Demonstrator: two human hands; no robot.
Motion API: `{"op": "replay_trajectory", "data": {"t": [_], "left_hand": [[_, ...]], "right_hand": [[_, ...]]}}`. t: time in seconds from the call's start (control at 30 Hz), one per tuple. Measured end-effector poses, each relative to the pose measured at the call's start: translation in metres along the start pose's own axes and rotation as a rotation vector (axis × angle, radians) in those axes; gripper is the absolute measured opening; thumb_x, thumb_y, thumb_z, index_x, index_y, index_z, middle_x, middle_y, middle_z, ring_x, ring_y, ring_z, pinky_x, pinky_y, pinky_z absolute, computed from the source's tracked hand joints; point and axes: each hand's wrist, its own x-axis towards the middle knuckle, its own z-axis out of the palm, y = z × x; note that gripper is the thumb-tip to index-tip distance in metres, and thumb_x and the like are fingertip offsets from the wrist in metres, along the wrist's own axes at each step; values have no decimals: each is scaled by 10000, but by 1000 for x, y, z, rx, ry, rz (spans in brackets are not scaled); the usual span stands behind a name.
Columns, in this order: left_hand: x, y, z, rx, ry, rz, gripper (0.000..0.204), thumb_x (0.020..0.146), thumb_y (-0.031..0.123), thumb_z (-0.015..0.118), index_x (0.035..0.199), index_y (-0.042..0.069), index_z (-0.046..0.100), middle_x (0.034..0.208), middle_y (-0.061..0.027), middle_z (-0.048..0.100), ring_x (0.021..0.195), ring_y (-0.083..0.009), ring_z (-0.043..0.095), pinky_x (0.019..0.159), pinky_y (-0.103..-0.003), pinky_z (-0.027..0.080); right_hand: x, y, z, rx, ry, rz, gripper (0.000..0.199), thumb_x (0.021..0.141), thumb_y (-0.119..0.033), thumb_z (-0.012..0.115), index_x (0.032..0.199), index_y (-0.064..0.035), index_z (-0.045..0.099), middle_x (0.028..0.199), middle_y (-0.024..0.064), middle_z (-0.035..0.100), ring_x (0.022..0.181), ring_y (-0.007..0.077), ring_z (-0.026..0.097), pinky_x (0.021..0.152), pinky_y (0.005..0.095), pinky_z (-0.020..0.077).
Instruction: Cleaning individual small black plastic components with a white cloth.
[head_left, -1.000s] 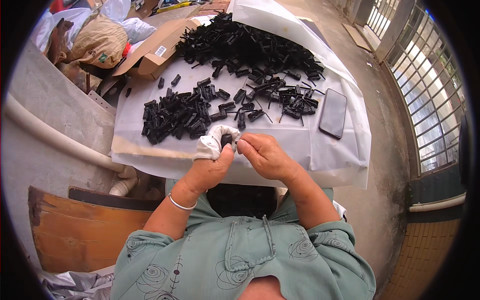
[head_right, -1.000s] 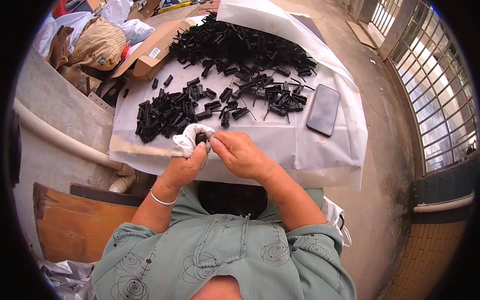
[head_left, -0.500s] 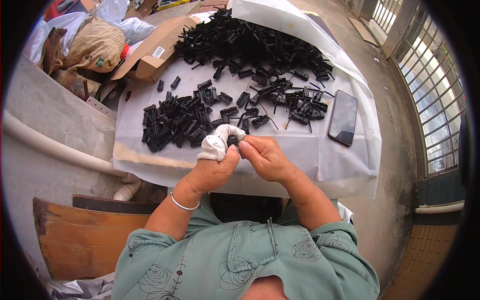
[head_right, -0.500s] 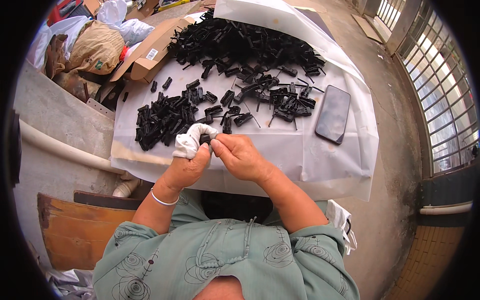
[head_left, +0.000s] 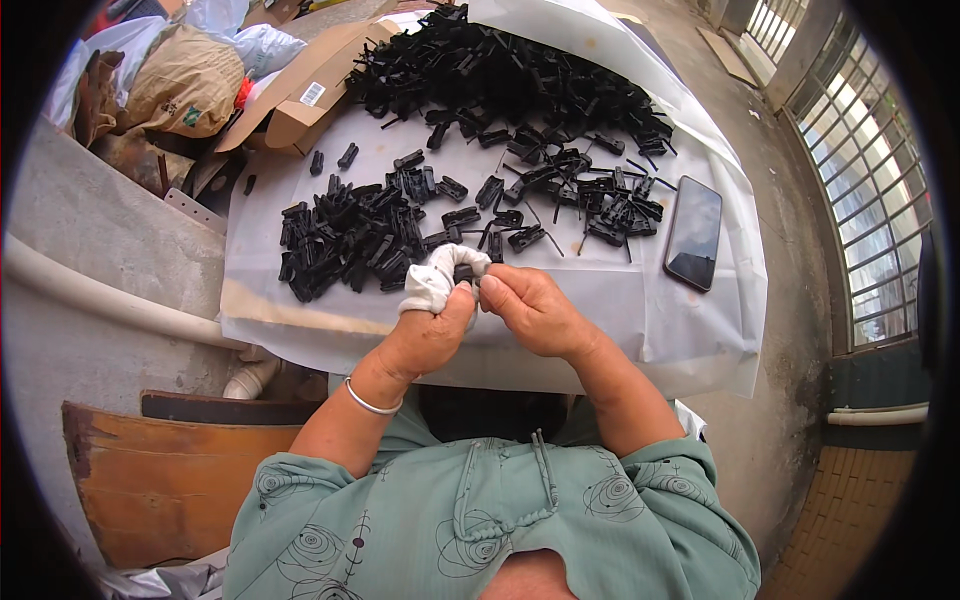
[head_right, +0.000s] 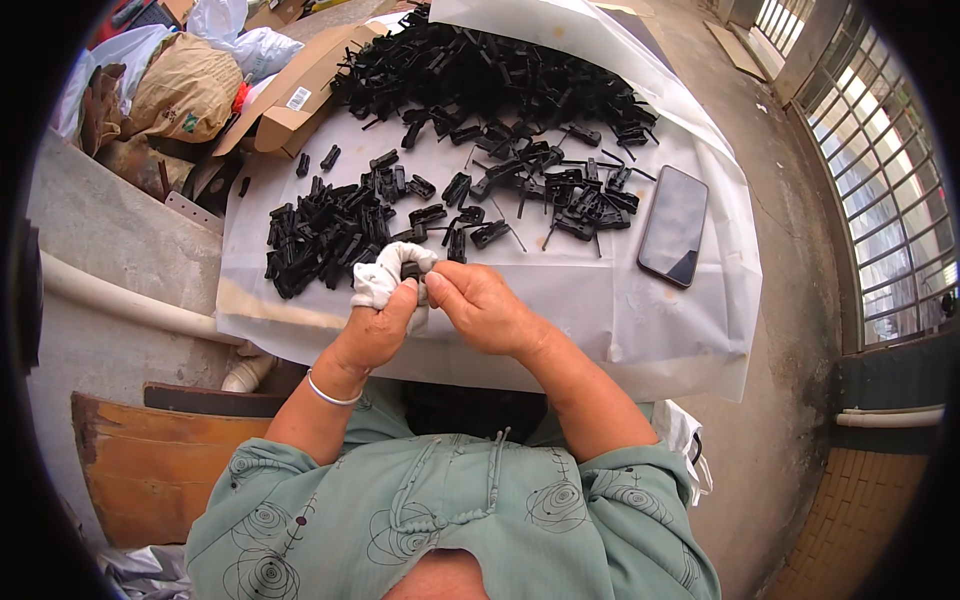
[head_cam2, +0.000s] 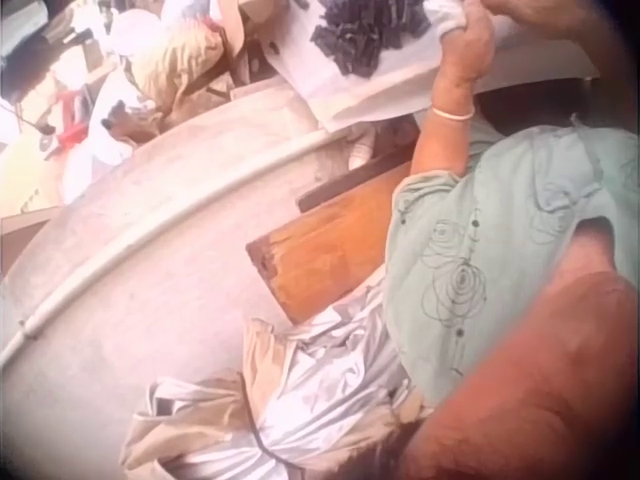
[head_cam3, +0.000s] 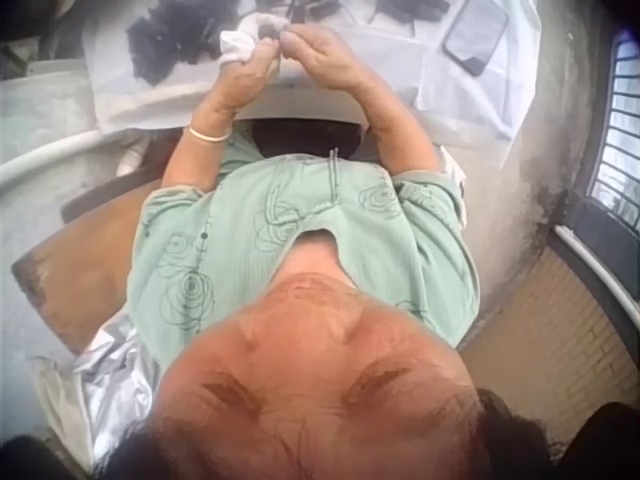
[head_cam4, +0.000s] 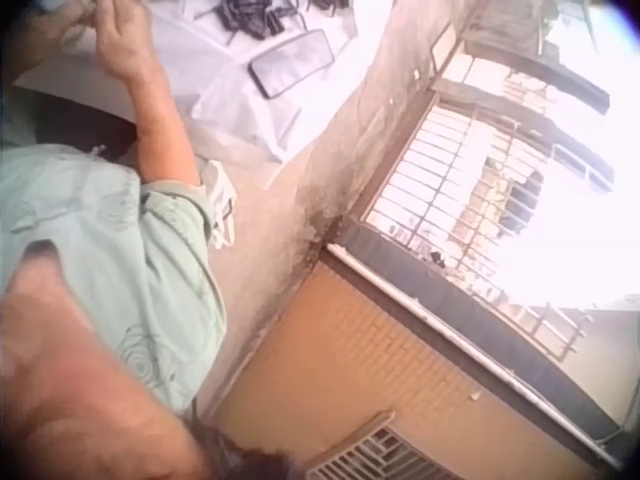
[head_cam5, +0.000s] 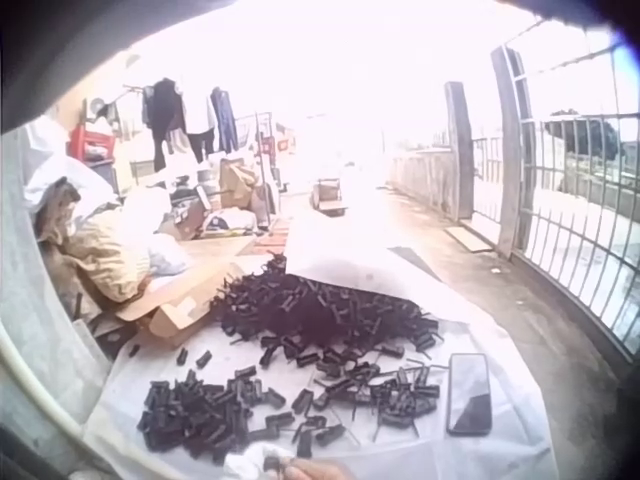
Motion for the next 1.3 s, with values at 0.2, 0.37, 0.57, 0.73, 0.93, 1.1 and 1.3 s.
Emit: {"op": "replay_trajectory", "data": {"t": [0.2,0.37,0.57,0.73,0.93,1.1,1.3], "left_hand": [[3,-1,0,543,-3,358,210,812,30,428,1015,-1,474,785,-67,507,707,-132,489,632,-294,439],[3,-2,0,296,-25,147,222,812,24,418,1025,-7,472,800,-68,503,719,-138,487,672,-285,443],[1,-1,0,445,-29,251,225,807,30,424,1019,-23,477,812,-128,522,744,-199,515,712,-296,442],[4,-5,-3,634,-1,322,237,797,47,452,1019,-31,485,829,-186,539,739,-301,537,707,-323,451],[32,-6,-18,1295,34,682,224,682,47,548,898,21,602,825,-112,580,750,-271,572,622,-357,463],[68,-8,-29,1644,200,736,278,747,214,498,951,130,666,1053,-94,614,1044,-285,537,869,-428,403],[93,1,-73,1861,292,338,273,762,169,521,998,130,653,1000,-86,618,982,-264,546,814,-390,426]], "right_hand": [[0,7,7,-215,70,13,256,934,-150,454,730,-1,497,629,29,482,593,105,404,548,276,385],[-1,5,6,-139,58,24,252,938,-155,454,742,-3,498,629,34,474,589,104,399,546,277,387],[-2,6,5,-85,24,-26,250,939,-163,453,754,-3,503,623,47,468,579,106,405,538,285,387],[3,9,10,-252,80,-13,251,922,-162,476,736,2,509,610,90,485,546,156,417,533,307,390],[3,9,-6,-712,215,-134,224,855,-163,560,703,-9,501,625,122,534,546,271,526,516,356,424],[14,25,7,-1137,313,-4,251,770,-251,653,784,-43,513,681,110,577,592,287,590,533,355,489],[14,26,2,-1098,318,-32,234,769,-218,648,804,-37,505,689,106,575,588,289,589,523,363,486]]}}
